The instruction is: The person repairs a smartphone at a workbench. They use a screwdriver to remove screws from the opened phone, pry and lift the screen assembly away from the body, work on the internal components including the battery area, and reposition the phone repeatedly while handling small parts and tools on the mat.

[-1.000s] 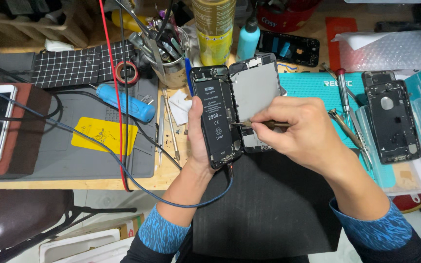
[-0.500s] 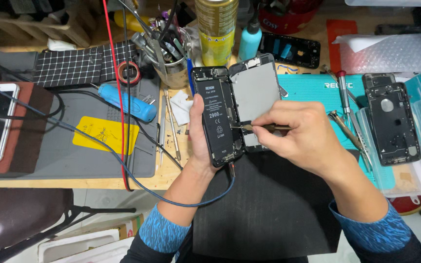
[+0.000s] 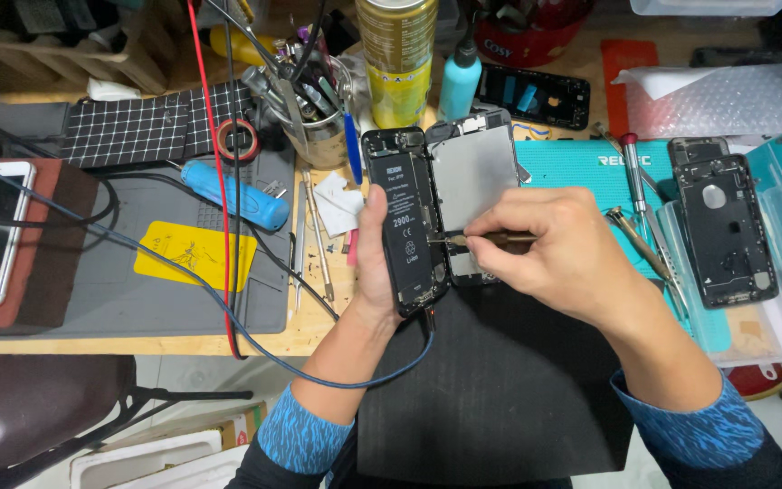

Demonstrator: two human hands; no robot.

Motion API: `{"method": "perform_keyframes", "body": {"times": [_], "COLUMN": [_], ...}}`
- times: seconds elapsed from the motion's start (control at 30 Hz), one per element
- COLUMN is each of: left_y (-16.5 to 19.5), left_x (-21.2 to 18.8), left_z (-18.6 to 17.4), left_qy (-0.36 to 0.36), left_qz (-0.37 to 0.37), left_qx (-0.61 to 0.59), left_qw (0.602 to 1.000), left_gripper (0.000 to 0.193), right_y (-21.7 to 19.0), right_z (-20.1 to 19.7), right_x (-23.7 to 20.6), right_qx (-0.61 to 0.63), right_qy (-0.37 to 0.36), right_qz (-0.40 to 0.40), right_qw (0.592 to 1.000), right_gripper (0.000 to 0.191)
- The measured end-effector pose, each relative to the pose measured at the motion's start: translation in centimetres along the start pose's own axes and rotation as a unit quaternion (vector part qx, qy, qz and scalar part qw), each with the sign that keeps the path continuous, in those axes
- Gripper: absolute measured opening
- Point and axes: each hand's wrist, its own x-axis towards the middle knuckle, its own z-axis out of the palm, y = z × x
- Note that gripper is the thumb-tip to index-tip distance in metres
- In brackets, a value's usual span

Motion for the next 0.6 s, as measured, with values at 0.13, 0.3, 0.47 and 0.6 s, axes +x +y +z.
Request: {"method": "perform_keyframes", "body": {"times": [0.13, 0.3, 0.47, 0.6], "left_y": [-0.7, -1.1, -0.6, -0.3], "left_x": [0.0, 0.0, -0.1, 0.1], "left_z": [-1.1, -2.0, -1.2, -0.3], "left_qy": [0.004, -0.055, 0.014, -0.028], "left_qz": [0.01, 0.046, 0.025, 0.051], "left_qx": [0.009, -0.04, 0.013, -0.034], "left_qw": [1.0, 0.997, 1.0, 0.998], "left_gripper": [0.062, 0.054, 0.06, 0.057], "right_y": [-0.1, -0.1, -0.3, -0.6], "right_z": [-0.1, -0.1, -0.2, -0.2], "right_x": [0.1, 0.2, 0.3, 0.4], "right_qx": [-0.024, -0.03, -0.019, -0.033], "right_qy": [-0.013, -0.028, -0.033, -0.035], "right_qz": [-0.044, 0.001, -0.012, 0.012], "right_qw": [0.999, 0.999, 0.999, 0.999], "right_gripper": [0.012, 0.014, 0.013, 0.014]}}
